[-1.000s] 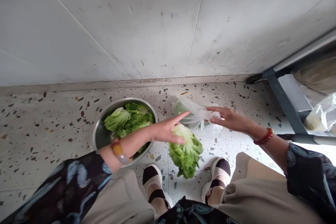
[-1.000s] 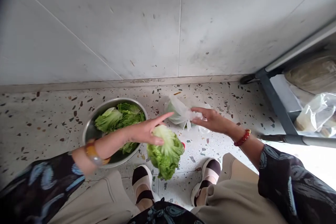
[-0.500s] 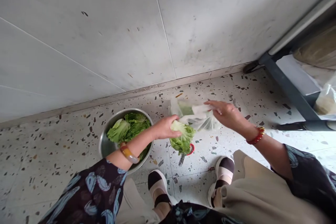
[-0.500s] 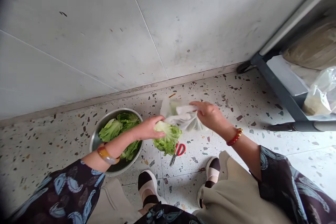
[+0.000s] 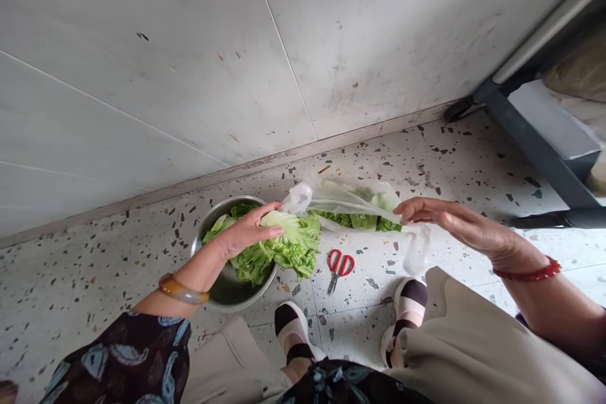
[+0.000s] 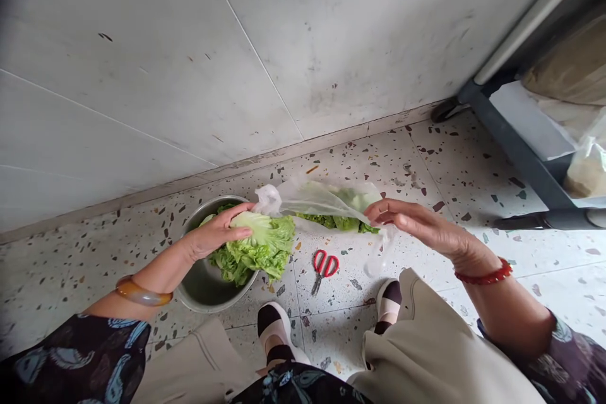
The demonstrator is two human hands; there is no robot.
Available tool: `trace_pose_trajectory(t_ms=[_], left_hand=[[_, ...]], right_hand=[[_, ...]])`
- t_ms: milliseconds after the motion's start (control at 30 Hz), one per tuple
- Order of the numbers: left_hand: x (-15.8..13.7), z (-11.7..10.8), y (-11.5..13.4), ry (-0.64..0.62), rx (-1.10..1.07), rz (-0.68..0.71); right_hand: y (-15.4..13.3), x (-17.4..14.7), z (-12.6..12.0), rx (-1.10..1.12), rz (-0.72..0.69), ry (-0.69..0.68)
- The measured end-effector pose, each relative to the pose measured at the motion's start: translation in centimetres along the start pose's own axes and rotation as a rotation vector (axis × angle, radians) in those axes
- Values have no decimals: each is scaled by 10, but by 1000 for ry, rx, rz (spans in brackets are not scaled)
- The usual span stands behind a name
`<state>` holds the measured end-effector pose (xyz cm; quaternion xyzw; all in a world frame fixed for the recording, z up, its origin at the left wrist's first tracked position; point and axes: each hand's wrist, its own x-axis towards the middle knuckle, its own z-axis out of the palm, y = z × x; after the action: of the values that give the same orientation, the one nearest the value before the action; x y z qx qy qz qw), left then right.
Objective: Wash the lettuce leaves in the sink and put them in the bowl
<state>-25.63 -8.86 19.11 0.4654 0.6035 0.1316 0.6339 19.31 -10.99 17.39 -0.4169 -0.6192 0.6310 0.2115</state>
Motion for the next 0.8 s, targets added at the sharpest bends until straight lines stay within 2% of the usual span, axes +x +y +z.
trace_pose_trajectory(t_ms=[67, 200, 267, 367, 433, 500, 567, 667, 733, 800], left_hand=[[-5, 4, 11, -31, 53, 18], [-26, 3, 34, -56, 220, 33], [-39, 0, 42, -133, 234, 8], [-48, 9, 49, -379, 77, 5], [-43, 32, 50, -535, -87, -4], [-29, 67, 47, -605, -215, -43], [-7, 104, 40, -519, -274, -90], [28, 141, 22, -227, -455, -165], [46, 149, 8, -55, -616, -153], [58, 148, -5, 85, -754, -135]], right_hand=[[-3, 11, 5, -199, 60, 33], [-2, 35, 24, -795, 122, 38], [1, 45, 28, -904, 118, 76], [4, 58, 24, -681, 110, 187], [3, 66, 21, -432, 124, 259], [0, 71, 22, -247, 156, 291], [-3, 72, 27, -151, 158, 296], [-2, 70, 33, -118, 125, 301], [2, 67, 34, -163, 89, 304], [7, 65, 34, -256, 25, 314]])
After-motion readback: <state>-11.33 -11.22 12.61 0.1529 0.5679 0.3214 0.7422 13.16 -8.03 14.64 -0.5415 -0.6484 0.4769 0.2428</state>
